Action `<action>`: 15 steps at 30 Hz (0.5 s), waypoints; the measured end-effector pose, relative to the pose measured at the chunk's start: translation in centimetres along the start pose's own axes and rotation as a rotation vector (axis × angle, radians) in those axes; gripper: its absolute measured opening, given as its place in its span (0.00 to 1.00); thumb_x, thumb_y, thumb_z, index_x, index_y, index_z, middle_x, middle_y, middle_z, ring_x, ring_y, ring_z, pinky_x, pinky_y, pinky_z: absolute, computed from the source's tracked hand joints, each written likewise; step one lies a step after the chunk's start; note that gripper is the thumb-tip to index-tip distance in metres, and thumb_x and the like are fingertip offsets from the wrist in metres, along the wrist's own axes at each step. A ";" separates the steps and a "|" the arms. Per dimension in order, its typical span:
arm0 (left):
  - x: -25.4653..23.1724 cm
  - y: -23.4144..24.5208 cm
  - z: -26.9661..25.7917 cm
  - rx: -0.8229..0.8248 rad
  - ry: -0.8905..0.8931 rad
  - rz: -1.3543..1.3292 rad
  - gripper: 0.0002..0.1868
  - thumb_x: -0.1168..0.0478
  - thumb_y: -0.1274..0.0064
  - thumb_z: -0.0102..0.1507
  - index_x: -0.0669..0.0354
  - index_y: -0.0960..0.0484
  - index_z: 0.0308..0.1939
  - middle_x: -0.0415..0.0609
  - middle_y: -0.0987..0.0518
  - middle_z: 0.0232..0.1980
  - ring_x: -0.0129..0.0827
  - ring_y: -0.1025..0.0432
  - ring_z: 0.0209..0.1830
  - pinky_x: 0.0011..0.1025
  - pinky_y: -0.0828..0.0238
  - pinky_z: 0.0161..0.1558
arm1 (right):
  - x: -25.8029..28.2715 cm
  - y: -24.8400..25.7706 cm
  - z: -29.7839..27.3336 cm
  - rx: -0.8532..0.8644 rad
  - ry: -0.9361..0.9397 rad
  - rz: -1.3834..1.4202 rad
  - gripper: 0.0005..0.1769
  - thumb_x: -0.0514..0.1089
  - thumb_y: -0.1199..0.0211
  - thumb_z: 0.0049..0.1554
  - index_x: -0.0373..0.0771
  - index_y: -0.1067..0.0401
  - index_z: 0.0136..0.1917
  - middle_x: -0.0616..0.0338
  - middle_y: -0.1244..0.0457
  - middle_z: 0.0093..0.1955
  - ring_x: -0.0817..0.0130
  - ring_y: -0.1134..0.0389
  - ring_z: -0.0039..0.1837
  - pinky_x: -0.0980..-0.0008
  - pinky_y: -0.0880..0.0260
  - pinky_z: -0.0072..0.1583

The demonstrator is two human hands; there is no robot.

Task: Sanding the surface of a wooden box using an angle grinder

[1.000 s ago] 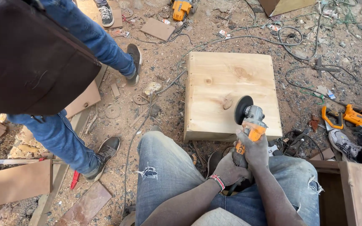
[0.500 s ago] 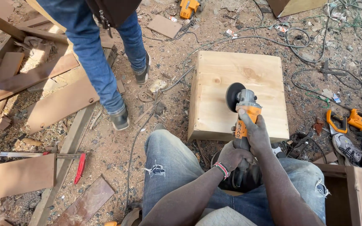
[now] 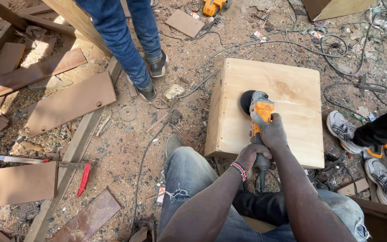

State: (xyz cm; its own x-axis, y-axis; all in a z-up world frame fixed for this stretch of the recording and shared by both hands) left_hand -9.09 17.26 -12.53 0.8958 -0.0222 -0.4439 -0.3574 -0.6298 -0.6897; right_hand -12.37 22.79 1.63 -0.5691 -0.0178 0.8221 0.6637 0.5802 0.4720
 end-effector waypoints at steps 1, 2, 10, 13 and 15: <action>-0.1 0.2 -0.2 -0.012 -0.002 -0.009 0.16 0.67 0.38 0.41 0.68 0.15 0.33 0.63 0.19 0.29 0.58 0.22 0.27 0.50 0.22 0.28 | -1.0 0.3 0.8 0.015 -0.002 -0.005 0.42 0.70 0.25 0.54 0.34 0.36 0.60 0.41 0.31 0.44 0.48 0.27 0.47 0.46 0.28 0.51; -0.6 0.5 -0.3 -0.032 0.016 -0.021 0.18 0.67 0.38 0.40 0.67 0.16 0.33 0.62 0.21 0.28 0.58 0.22 0.26 0.51 0.22 0.27 | -1.8 0.5 1.9 0.005 0.011 0.011 0.41 0.67 0.26 0.56 0.32 0.38 0.61 0.40 0.32 0.44 0.49 0.27 0.44 0.45 0.27 0.50; -0.2 3.5 3.4 -0.179 -0.036 -0.037 0.17 0.67 0.37 0.38 0.69 0.15 0.31 0.67 0.21 0.36 0.61 0.23 0.37 0.52 0.23 0.33 | 1.3 -2.0 0.5 0.082 0.016 -0.070 0.40 0.66 0.28 0.57 0.31 0.36 0.63 0.34 0.32 0.48 0.37 0.28 0.52 0.41 0.32 0.58; 0.5 3.7 3.9 -0.153 -0.050 -0.079 0.18 0.66 0.33 0.42 0.70 0.16 0.34 0.69 0.21 0.38 0.65 0.25 0.37 0.54 0.20 0.33 | -0.5 -2.0 2.9 0.097 0.039 0.017 0.38 0.60 0.24 0.56 0.30 0.37 0.61 0.38 0.32 0.45 0.49 0.26 0.41 0.52 0.26 0.49; -2.5 0.0 -2.6 -0.052 0.018 0.057 0.21 0.58 0.37 0.58 0.65 0.18 0.51 0.55 0.21 0.48 0.37 0.23 0.52 0.29 0.17 0.48 | -0.3 -1.3 2.5 0.048 0.029 0.056 0.37 0.57 0.22 0.55 0.30 0.38 0.61 0.40 0.33 0.43 0.50 0.27 0.38 0.54 0.25 0.44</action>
State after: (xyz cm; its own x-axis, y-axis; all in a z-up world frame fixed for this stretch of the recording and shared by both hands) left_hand -10.67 15.36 -9.93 0.8791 -0.0734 -0.4710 -0.3945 -0.6667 -0.6324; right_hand -14.25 24.12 -0.06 -0.5171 -0.0077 0.8559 0.6694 0.6195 0.4100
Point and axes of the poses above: each hand's wrist, its own z-axis towards the middle knuckle, its own y-axis out of the back of the hand, x = y × z, the point moved 5 cm from there along z, towards the middle knuckle
